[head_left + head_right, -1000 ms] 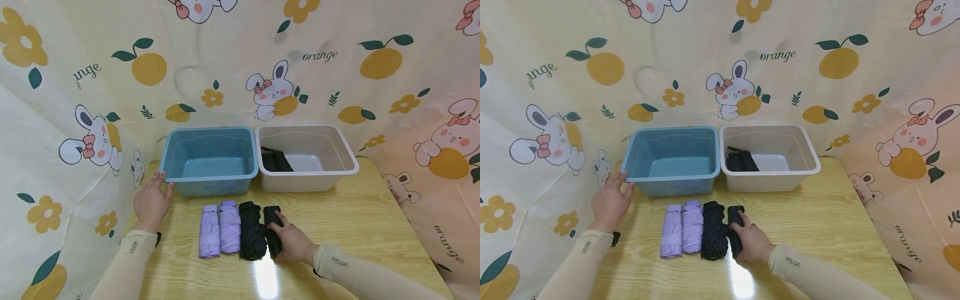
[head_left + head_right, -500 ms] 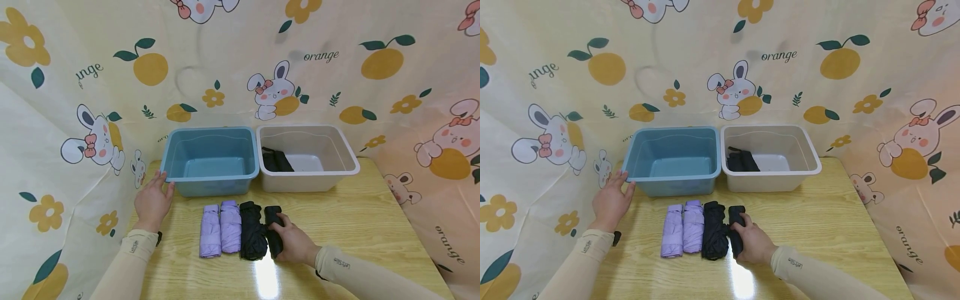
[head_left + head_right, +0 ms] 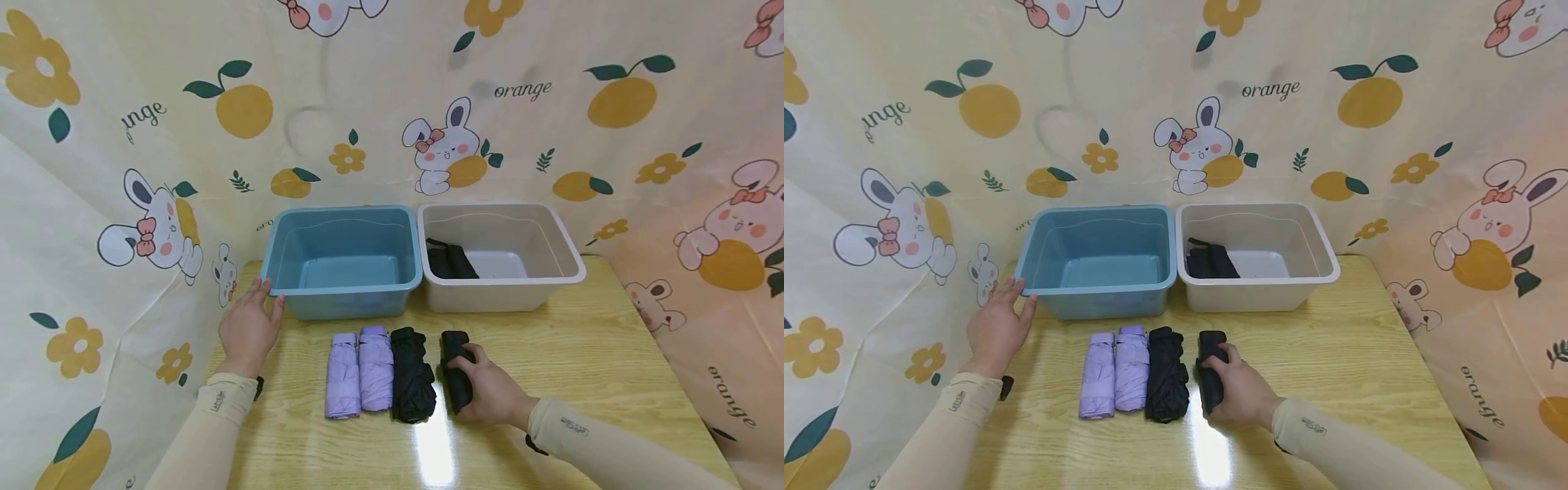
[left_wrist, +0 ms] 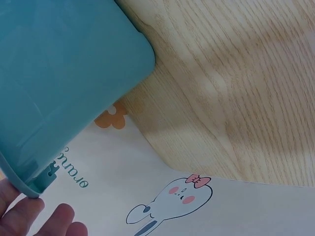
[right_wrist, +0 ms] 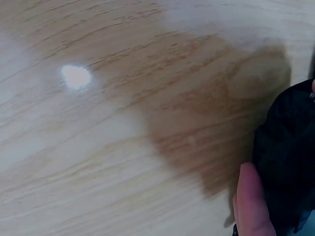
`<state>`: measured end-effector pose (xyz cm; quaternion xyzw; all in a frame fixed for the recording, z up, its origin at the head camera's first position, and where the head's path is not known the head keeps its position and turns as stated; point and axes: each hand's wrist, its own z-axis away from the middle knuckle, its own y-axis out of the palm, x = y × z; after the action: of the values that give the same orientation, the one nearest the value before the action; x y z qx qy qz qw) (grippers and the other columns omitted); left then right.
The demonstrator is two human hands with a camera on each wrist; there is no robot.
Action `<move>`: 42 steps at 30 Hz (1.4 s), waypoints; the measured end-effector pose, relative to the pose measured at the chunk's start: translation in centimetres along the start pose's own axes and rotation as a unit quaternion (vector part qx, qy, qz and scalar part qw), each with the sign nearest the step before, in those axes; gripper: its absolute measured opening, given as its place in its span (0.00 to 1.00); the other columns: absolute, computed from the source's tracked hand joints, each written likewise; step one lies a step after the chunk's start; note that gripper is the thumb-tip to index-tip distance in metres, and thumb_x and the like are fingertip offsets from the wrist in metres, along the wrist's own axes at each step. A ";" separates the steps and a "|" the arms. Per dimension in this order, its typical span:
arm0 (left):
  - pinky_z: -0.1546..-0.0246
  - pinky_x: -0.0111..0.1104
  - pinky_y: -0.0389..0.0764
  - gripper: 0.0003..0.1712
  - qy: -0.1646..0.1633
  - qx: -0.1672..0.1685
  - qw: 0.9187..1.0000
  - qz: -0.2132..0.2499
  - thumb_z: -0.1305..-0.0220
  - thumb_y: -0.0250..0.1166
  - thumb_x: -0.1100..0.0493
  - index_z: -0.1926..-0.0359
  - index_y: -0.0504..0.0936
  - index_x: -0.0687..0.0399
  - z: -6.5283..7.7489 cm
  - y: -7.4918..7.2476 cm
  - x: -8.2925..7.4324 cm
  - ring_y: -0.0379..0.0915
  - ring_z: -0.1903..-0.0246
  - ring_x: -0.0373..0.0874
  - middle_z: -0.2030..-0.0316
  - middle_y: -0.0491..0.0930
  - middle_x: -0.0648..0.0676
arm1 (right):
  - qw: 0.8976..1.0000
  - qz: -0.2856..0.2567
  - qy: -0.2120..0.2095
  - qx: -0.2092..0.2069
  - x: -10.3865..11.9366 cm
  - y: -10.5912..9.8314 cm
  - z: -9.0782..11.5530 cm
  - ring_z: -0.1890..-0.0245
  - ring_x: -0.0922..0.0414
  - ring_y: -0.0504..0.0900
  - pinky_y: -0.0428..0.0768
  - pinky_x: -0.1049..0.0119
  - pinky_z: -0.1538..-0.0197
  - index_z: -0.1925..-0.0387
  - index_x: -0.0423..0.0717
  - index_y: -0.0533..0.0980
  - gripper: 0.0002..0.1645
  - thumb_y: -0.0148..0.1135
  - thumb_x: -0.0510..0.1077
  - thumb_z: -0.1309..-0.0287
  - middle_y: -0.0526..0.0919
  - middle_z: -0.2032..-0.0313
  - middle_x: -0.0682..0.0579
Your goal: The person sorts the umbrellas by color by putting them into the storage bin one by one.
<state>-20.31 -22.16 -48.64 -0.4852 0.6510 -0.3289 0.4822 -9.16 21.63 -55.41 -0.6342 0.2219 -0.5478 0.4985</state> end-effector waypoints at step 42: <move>0.68 0.53 0.78 0.29 0.015 -0.015 1.000 0.006 0.29 0.60 0.46 0.36 0.76 0.61 0.1 -0.1 0.1 0.76 0.46 0.65 0.36 0.71 0.62 | 0.993 0.065 -0.102 -0.014 3.8 -23.9 -4.0 0.49 0.39 0.78 0.80 0.53 0.56 0.38 0.54 0.71 0.47 0.84 0.44 0.63 0.56 0.30 0.36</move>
<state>-20.20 -22.27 -48.65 -0.4834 0.6657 -0.3238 0.4672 -18.02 26.56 -33.11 -0.6776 0.2182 -0.4440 0.5442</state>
